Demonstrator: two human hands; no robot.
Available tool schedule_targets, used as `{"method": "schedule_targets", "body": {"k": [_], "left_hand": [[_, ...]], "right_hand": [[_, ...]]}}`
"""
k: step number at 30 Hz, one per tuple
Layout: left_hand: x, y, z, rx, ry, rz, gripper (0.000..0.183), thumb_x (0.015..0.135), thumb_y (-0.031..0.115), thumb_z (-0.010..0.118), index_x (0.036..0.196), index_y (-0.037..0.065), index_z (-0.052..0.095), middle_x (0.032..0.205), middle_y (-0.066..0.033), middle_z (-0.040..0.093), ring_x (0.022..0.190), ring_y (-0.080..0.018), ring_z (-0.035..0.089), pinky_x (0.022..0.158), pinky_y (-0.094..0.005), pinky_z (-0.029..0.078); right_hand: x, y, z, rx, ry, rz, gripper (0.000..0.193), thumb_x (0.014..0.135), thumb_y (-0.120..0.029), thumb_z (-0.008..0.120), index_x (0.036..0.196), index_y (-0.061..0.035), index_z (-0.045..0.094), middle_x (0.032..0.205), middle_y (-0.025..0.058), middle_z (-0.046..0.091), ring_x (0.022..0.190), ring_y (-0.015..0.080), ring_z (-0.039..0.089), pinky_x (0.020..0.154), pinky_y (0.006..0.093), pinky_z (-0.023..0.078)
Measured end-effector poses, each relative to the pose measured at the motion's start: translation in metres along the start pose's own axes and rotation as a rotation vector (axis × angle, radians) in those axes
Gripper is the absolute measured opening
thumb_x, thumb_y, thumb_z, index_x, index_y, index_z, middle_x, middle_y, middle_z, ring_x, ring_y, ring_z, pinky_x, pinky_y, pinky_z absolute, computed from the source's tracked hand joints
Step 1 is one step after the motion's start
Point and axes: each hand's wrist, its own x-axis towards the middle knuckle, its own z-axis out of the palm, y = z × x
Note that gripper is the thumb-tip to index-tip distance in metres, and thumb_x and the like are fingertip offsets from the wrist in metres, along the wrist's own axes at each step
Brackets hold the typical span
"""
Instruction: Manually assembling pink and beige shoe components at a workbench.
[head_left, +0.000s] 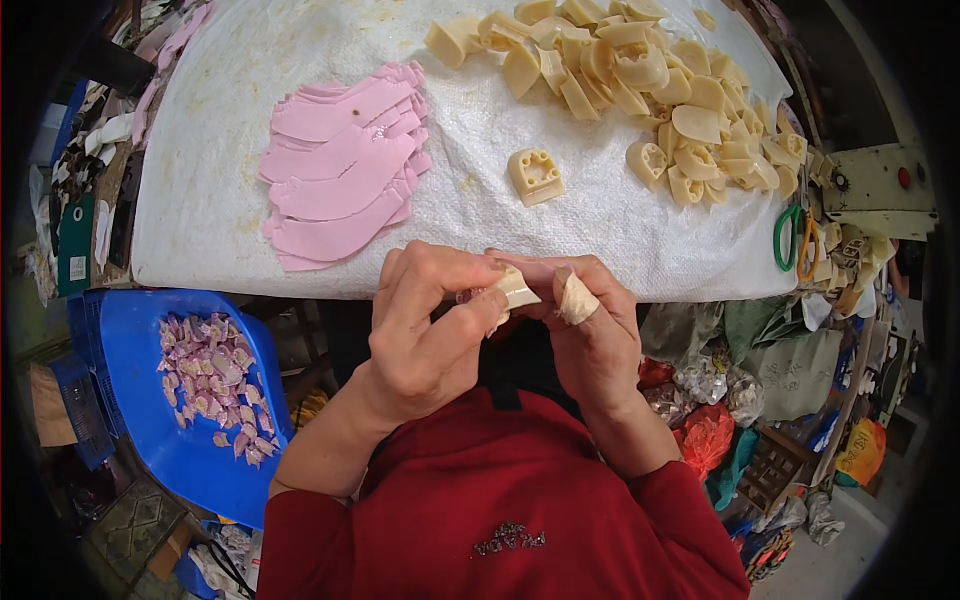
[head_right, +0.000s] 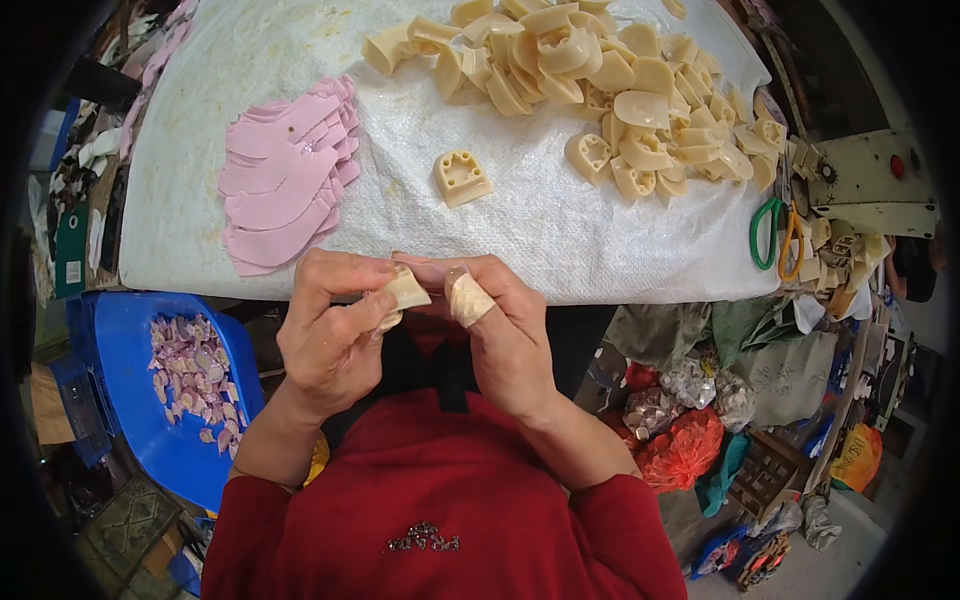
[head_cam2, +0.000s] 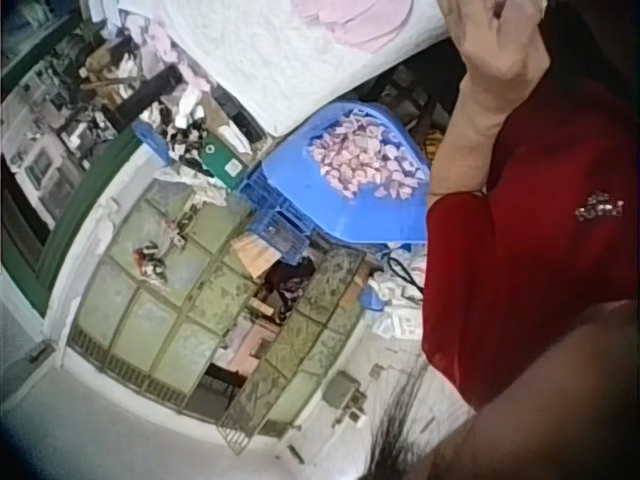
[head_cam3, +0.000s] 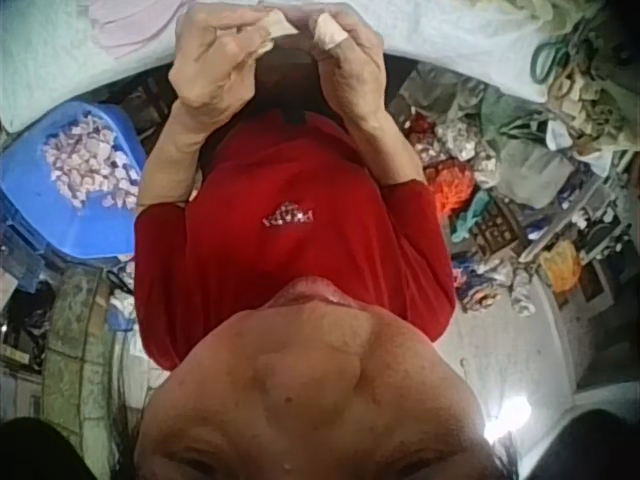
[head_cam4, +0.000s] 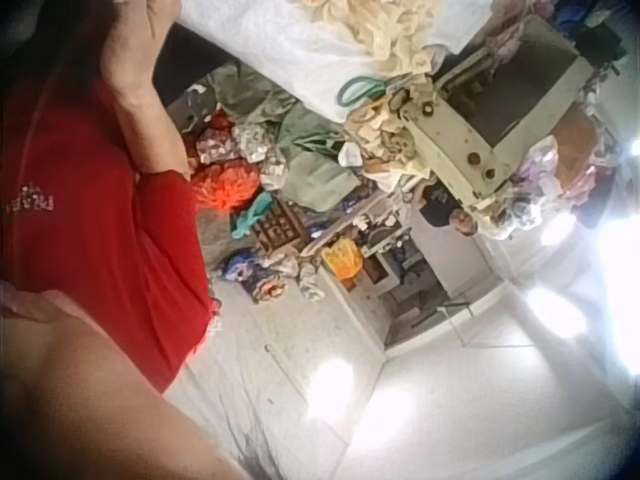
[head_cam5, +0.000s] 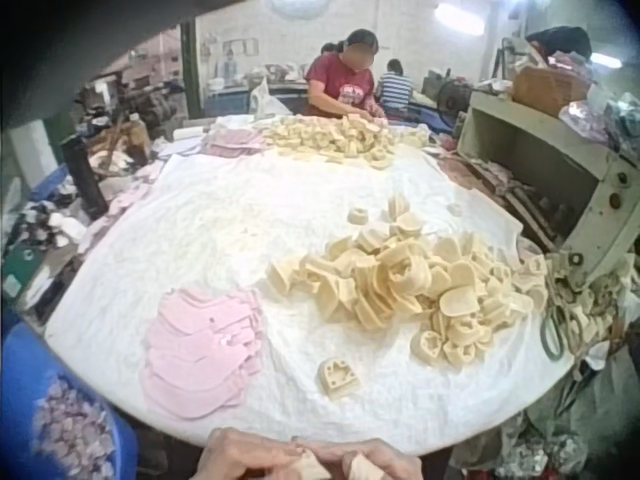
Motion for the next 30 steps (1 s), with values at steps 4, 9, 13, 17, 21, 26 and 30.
{"method": "schedule_targets", "body": {"k": [4,9,13,17,21,26,30], "left_hand": [[0.002,0.004,0.003,0.142,-0.046,0.057,0.015,0.066,-0.004,0.064,0.078,0.002,0.057,0.085,-0.0095,0.055,0.064,-0.0208,0.049,0.054,-0.0314,0.036],[0.001,0.006,0.004,0.233,-0.094,-0.057,0.016,0.066,-0.008,0.063,0.076,0.001,0.054,0.083,-0.0113,0.054,0.066,-0.0229,0.052,0.053,-0.0321,0.04],[0.003,0.005,0.0,-0.077,-0.022,-0.185,0.022,0.065,-0.014,0.064,0.074,0.001,0.051,0.086,-0.0136,0.057,0.072,-0.0253,0.059,0.056,-0.0311,0.047],[0.001,0.003,0.002,-0.444,-0.047,-0.164,0.025,0.062,-0.017,0.064,0.073,0.0,0.05,0.091,-0.0152,0.062,0.081,-0.0276,0.063,0.063,-0.0297,0.051],[0.001,0.004,0.002,-0.36,-0.117,-0.061,0.025,0.06,-0.016,0.065,0.073,0.0,0.05,0.089,-0.0149,0.062,0.078,-0.0272,0.062,0.062,-0.0306,0.051],[0.0,0.004,0.0,-0.293,-0.132,-0.249,0.02,0.068,-0.012,0.066,0.075,0.0,0.052,0.087,-0.0147,0.061,0.071,-0.0223,0.06,0.06,-0.0263,0.049],[-0.001,0.012,0.006,-0.579,0.077,-0.582,0.013,0.081,0.001,0.068,0.087,0.0,0.057,0.095,-0.0117,0.063,0.081,-0.0127,0.06,0.068,-0.0247,0.051]], "right_hand": [[-0.001,0.004,0.005,-0.216,0.06,0.024,0.029,0.097,-0.016,0.041,0.112,0.004,0.055,0.115,0.0167,0.061,0.094,0.0173,0.061,0.081,0.0291,0.05],[0.003,-0.002,0.0,-0.64,-0.034,-0.012,0.035,0.096,-0.027,0.045,0.113,0.0021,0.055,0.101,0.0078,0.065,0.08,0.0125,0.06,0.072,0.0271,0.049],[0.017,-0.019,-0.012,-0.353,-0.11,0.098,0.04,0.092,-0.032,0.055,0.113,0.0027,0.056,0.098,0.0085,0.063,0.089,0.0146,0.06,0.079,0.0276,0.049],[0.028,-0.026,-0.033,-0.22,-0.242,0.283,0.037,0.08,-0.008,0.07,0.113,0.0034,0.056,0.102,0.0093,0.062,0.094,0.0147,0.06,0.083,0.0283,0.049],[0.035,-0.029,-0.035,-0.293,-0.371,0.28,0.039,0.076,-0.003,0.073,0.112,0.0018,0.056,0.097,0.0084,0.063,0.091,0.0125,0.061,0.082,0.0269,0.05],[0.035,-0.021,-0.027,-0.396,-0.216,0.293,0.039,0.084,-0.017,0.066,0.116,0.0027,0.054,0.086,0.008,0.065,0.086,0.0131,0.062,0.071,0.0257,0.051],[0.029,-0.01,-0.018,-0.304,-0.075,0.109,0.037,0.093,-0.029,0.054,0.12,-0.0024,0.055,0.095,0.0048,0.063,0.086,0.0129,0.057,0.079,0.0272,0.045]]}}
